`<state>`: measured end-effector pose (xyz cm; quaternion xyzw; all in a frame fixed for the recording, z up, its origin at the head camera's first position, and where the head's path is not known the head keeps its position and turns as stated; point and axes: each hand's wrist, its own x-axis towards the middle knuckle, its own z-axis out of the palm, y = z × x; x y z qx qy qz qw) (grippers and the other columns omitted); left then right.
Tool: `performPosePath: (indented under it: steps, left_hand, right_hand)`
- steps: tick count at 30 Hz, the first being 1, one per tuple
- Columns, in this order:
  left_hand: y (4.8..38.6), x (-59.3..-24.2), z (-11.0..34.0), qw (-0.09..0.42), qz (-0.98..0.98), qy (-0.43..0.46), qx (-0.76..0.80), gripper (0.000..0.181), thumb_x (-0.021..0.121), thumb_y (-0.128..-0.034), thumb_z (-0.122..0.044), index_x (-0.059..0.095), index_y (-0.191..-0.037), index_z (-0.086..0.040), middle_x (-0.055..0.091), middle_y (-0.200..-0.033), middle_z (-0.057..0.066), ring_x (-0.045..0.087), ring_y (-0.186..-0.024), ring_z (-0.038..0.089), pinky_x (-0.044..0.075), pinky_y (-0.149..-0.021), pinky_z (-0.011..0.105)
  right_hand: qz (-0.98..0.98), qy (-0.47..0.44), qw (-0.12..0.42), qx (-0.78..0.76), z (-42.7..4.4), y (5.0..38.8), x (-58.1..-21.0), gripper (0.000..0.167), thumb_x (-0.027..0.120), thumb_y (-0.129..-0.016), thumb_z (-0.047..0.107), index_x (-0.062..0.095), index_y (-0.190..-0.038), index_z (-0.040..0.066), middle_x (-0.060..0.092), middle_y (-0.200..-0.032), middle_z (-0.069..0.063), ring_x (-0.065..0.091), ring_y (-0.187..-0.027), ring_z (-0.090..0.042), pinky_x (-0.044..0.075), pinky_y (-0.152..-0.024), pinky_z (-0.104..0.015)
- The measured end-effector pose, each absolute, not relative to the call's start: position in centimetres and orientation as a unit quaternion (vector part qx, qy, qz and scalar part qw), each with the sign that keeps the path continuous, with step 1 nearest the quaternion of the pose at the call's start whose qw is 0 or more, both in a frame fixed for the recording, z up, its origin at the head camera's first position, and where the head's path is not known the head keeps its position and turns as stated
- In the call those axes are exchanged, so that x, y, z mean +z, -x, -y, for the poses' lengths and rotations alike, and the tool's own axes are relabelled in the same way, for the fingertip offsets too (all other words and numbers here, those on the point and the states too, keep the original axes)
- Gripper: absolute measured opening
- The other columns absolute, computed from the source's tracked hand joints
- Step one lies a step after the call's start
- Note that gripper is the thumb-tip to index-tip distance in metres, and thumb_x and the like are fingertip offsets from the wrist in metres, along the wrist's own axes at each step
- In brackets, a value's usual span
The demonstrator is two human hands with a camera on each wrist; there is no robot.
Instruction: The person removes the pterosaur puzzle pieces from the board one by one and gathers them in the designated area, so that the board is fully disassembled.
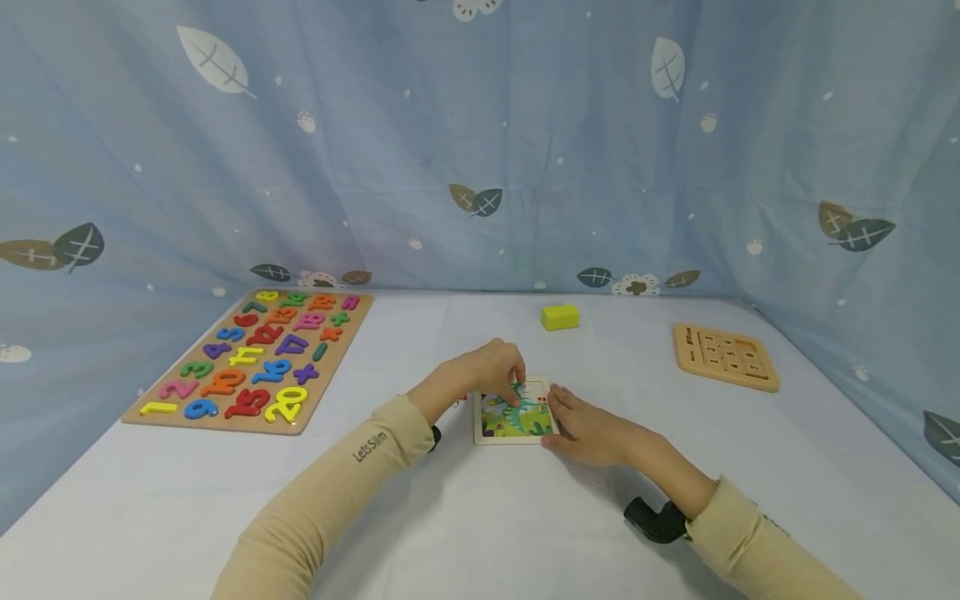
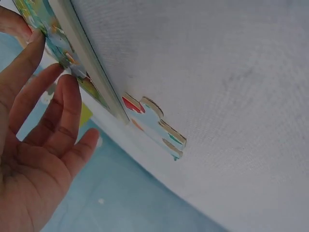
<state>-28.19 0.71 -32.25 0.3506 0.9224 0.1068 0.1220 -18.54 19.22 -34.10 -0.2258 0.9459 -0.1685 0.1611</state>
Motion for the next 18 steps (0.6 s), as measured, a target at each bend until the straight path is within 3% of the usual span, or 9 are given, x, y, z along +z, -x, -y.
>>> performPosePath:
  steps: [8, 18]
  left_hand:
    - [28.71, -32.26, -0.58, 0.130, -0.913, -0.366, 0.123, 0.024, 0.081, -0.0781, -0.022, 0.074, -0.098, -0.010, 0.065, -0.087, 0.001, 0.053, -0.078, 0.010, 0.046, -0.069, 0.021]
    - [28.55, -32.30, -0.56, 0.135, -0.918, -0.355, 0.117, 0.028, 0.079, -0.0805, -0.023, 0.066, -0.102, -0.011, 0.059, -0.093, 0.001, 0.050, -0.088, 0.013, 0.045, -0.079, 0.026]
  right_hand:
    - [-0.945, 0.227, 0.162, -0.170, -19.14, 18.57, -34.18, 0.074, 0.048, -0.100, 0.036, 0.020, -0.146, -0.015, 0.011, -0.156, -0.030, 0.011, -0.146, -0.042, 0.020, -0.116, -0.054]
    - [-0.946, 0.224, 0.161, -0.169, -19.13, 18.45, -34.04, 0.073, 0.048, -0.101, 0.035, 0.020, -0.146, -0.015, 0.011, -0.157, -0.030, 0.011, -0.146, -0.042, 0.020, -0.116, -0.054]
